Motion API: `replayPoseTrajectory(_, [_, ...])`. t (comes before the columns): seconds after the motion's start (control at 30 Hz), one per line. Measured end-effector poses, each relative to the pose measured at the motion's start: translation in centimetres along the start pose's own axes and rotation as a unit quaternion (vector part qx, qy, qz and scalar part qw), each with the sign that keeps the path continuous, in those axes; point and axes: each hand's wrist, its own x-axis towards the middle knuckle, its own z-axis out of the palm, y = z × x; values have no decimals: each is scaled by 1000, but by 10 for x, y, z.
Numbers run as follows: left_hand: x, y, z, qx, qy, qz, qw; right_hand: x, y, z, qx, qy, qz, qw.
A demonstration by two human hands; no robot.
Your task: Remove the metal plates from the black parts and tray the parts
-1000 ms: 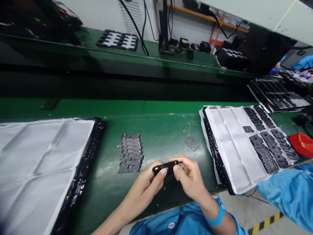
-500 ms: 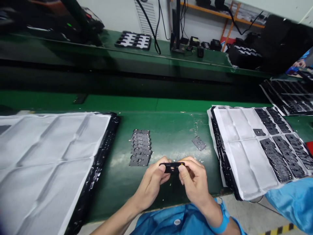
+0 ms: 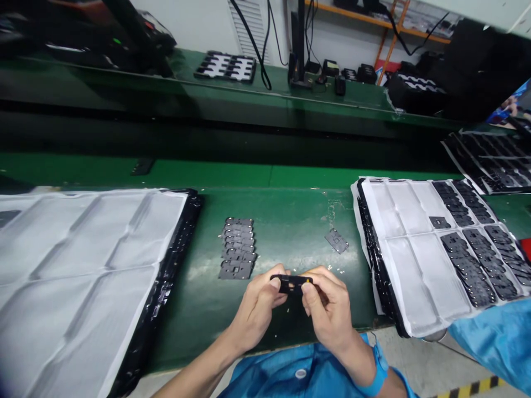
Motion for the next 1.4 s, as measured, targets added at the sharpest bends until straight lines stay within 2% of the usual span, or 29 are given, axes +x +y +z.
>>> replayPoseTrajectory(0.47, [4, -2, -1, -9, -39, 21, 999, 4, 4, -2, 4, 19, 33, 999])
replayPoseTrajectory(0.67, [4, 6, -14, 9, -85, -12, 996, 6, 5, -7, 15, 48, 43, 998])
replayPoseTrajectory(0.77, [6, 9, -17, -1, -47, 2, 999, 6, 4, -7, 6, 47, 49, 998])
replayPoseTrajectory(0.9, [11, 11, -10, 0, 14, 30, 999, 6, 4, -5, -5, 45, 34, 998])
replayPoseTrajectory(1.07, [14, 7, -3, -20, 38, 45, 998, 3, 8, -2, -9, 46, 33, 998])
replayPoseTrajectory(1.4, [10, 10, -5, -30, 42, 43, 998, 2, 6, 1, -2, 46, 39, 998])
